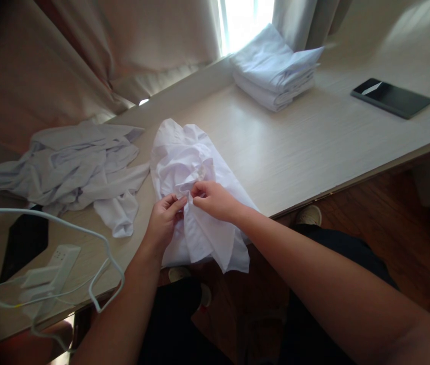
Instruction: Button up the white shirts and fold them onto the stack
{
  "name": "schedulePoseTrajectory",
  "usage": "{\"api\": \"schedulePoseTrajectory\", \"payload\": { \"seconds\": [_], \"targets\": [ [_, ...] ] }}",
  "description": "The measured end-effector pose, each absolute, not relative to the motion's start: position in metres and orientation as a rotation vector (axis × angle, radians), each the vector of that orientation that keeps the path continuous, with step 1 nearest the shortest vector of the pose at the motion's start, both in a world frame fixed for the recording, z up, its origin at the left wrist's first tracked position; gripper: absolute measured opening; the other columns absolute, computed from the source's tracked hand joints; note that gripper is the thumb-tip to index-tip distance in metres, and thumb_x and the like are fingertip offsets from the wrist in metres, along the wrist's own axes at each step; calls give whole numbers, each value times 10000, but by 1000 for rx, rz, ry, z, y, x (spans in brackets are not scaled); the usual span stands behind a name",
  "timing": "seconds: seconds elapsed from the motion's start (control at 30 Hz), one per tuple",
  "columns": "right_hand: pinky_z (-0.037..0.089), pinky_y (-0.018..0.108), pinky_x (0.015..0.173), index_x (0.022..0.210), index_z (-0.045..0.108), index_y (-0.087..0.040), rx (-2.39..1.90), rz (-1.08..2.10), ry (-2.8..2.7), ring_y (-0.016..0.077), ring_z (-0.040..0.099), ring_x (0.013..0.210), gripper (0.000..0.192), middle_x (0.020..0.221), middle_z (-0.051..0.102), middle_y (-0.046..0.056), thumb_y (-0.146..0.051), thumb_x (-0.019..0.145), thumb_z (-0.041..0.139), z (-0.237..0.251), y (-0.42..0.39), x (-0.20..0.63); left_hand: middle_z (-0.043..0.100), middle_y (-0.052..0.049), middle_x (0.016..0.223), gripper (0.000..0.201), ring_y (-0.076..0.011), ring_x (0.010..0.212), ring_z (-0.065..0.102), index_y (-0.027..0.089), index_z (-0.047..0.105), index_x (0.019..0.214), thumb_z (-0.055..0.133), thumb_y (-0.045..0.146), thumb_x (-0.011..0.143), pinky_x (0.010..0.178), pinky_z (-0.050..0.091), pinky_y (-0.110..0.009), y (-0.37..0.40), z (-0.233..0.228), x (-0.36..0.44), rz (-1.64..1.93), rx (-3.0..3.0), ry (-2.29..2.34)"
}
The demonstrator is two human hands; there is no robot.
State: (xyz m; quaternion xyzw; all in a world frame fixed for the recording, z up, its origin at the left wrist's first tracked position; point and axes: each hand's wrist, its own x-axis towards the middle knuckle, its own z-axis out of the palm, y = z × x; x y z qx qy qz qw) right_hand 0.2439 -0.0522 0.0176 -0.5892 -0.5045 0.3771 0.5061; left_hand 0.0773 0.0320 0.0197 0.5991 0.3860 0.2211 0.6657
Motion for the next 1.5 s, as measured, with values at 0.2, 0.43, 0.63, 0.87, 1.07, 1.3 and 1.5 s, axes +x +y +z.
{"api": "schedulePoseTrajectory", "payload": {
  "seconds": [0.2, 0.43, 0.63, 0.87, 1.07, 1.3, 1.5],
  "targets": [
    [464, 264, 716, 901, 637, -166, -1389, 832, -1232, 126, 607, 737, 102, 847, 668, 5, -206, 830, 575, 16, -56, 240, 554, 25, 690, 289, -90, 602, 496, 169, 579, 720, 765, 385, 769, 600, 431, -224, 31, 20, 78, 487, 1277, 853],
    [480, 258, 699, 925, 647, -178, -1438, 788, -1243, 128, 643, 742, 91, 863, 689, 10, -214, 857, 600, 18, -59, 240, 620, 4, 733, 268, -106, 625, 551, 171, 640, 758, 784, 396, 749, 609, 447, -237, 30, 19, 79, 499, 1238, 864],
    [488, 254, 696, 916, 667, -173, -1434, 784, -1251, 128, 654, 740, 89, 864, 701, 17, -210, 865, 603, 18, -60, 241, 630, 2, 746, 257, -109, 643, 565, 170, 641, 773, 768, 393, 773, 624, 458, -240, 29, 18, 79, 509, 1278, 845],
    [499, 259, 712, 917, 674, -169, -1431, 758, -1258, 127, 658, 753, 91, 890, 710, 20, -200, 865, 606, 17, -60, 241, 628, -2, 761, 266, -110, 655, 564, 169, 638, 780, 768, 402, 774, 631, 456, -244, 30, 18, 79, 512, 1280, 847],
    [496, 262, 714, 931, 662, -170, -1457, 706, -1280, 128, 646, 759, 89, 917, 704, 30, -192, 862, 610, 18, -59, 239, 623, 5, 743, 272, -108, 644, 562, 175, 620, 752, 767, 403, 775, 596, 424, -231, 30, 17, 79, 522, 1273, 849],
    [491, 266, 713, 931, 661, -173, -1477, 679, -1312, 125, 628, 744, 84, 905, 693, 29, -193, 871, 606, 21, -61, 238, 627, 3, 738, 261, -116, 645, 570, 180, 634, 745, 787, 391, 754, 611, 433, -244, 29, 19, 80, 551, 1261, 858],
    [487, 261, 719, 934, 655, -177, -1451, 667, -1330, 123, 623, 760, 72, 914, 682, 26, -205, 876, 623, 19, -61, 238, 605, 14, 709, 259, -99, 602, 525, 180, 632, 749, 794, 382, 749, 553, 374, -222, 29, 18, 80, 561, 1272, 839]
  ]
}}
